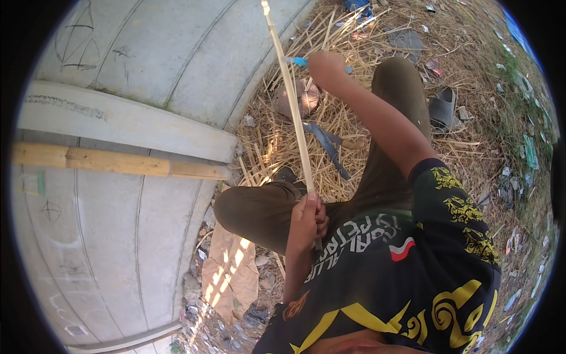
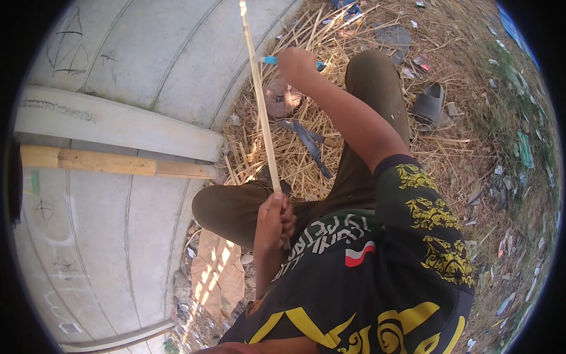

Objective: The person sits on the ground and uses a knife to shave a long bamboo strip, removing the outer layer to create a thin, flexible piece. They repeatedly scrape the bamboo with the blade, occasionally switching hands or adjusting the strip's position.

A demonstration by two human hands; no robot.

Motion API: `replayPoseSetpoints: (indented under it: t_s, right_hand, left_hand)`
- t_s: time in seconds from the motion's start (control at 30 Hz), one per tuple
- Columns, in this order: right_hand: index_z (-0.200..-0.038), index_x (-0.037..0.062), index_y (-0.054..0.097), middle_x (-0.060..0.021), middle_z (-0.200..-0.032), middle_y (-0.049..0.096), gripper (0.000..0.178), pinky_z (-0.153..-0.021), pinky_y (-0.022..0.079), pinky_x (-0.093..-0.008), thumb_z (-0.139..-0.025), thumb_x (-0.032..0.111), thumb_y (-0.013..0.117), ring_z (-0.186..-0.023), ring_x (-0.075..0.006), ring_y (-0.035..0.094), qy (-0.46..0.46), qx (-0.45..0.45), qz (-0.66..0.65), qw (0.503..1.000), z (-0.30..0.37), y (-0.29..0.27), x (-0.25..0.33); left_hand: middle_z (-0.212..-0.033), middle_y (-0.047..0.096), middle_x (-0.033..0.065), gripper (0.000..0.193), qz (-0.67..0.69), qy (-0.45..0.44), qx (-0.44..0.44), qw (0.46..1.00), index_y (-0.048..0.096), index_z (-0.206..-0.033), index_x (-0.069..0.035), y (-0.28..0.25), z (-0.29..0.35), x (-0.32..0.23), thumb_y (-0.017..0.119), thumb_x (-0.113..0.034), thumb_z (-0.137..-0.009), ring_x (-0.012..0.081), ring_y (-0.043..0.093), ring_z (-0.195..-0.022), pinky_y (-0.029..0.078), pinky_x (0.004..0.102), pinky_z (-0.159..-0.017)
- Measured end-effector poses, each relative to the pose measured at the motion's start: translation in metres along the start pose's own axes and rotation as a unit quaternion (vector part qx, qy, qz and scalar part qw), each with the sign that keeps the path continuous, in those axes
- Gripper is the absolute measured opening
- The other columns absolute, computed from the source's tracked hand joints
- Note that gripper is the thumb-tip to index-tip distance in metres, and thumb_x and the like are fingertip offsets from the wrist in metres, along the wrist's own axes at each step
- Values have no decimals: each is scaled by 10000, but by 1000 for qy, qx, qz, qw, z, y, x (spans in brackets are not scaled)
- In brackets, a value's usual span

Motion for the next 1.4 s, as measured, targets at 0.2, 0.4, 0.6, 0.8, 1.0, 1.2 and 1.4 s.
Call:
replayPoseSetpoints:
  t_s: [0.2, 0.4, 0.6, 0.8, 1.0, 1.2, 1.4]
  right_hand:
    - [-1038, 27, 762, -176, -977, 755, 255, -782, 576, -496, -907, 203, 632, -912, -357, 747, 168, -58, -137, 975, -28, -24, -65]
    - [-927, 58, 750, -148, -768, 696, 240, -672, 570, -452, -892, 274, 653, -708, -314, 703, -71, 52, -188, 978, 18, -21, 1]
    - [-883, 118, 705, -85, -720, 689, 161, -645, 548, -452, -811, 262, 715, -681, -312, 697, -305, -12, -181, 935, 78, -31, 81]
    - [-790, 116, 680, -69, -670, 683, 120, -583, 544, -428, -754, 216, 734, -629, -283, 704, -343, -68, -109, 930, 89, -33, 84]
    - [-771, 109, 707, -72, -677, 697, 70, -555, 562, -381, -790, 176, 712, -641, -274, 722, -248, -49, -92, 963, 74, -29, 74]
    - [-794, 95, 728, -66, -695, 707, 105, -581, 580, -386, -860, 128, 654, -682, -260, 742, -137, -52, -49, 988, 20, -27, 26]
    - [-800, 91, 733, -74, -740, 717, 117, -597, 583, -384, -870, 133, 649, -695, -259, 740, -122, -55, -83, 988, 28, -28, 26]
  left_hand:
    - [-613, 285, -56, 359, 24, -8, -34, 999, 411, -874, -132, -19, 76, 51, 421, -411, -1100, 37, 225, -456, 175, 225, -393]
    - [-601, 285, -45, 392, 65, 125, -64, 988, 397, -858, -110, -32, 51, 3, 370, -404, -1116, 46, 222, -447, 198, 231, -373]
    - [-602, 344, -35, 420, -22, 175, -110, 978, 417, -836, -111, -23, 6, -28, 376, -425, -1112, 48, 317, -458, 310, 219, -399]
    - [-619, 402, -36, 433, -121, 212, -197, 950, 445, -806, -99, -15, -15, -38, 409, -406, -1109, 45, 389, -512, 364, 222, -457]
    - [-611, 431, -32, 441, -157, 202, -233, 938, 500, -795, -64, -5, -17, -37, 441, -371, -1106, 42, 405, -532, 363, 237, -494]
    - [-598, 373, -60, 424, -250, 196, -221, 922, 484, -802, -76, 1, -2, 2, 464, -378, -1098, 28, 353, -511, 316, 210, -466]
    - [-599, 371, -64, 411, -194, 166, -206, 945, 502, -815, -67, -6, 6, 12, 462, -360, -1101, 23, 338, -509, 300, 208, -462]
Point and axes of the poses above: each hand's wrist, its own z-axis away from the middle knuckle, its own y-axis out of the palm, x = y × z, the point moved 3 cm from there along -z, towards the middle knuckle
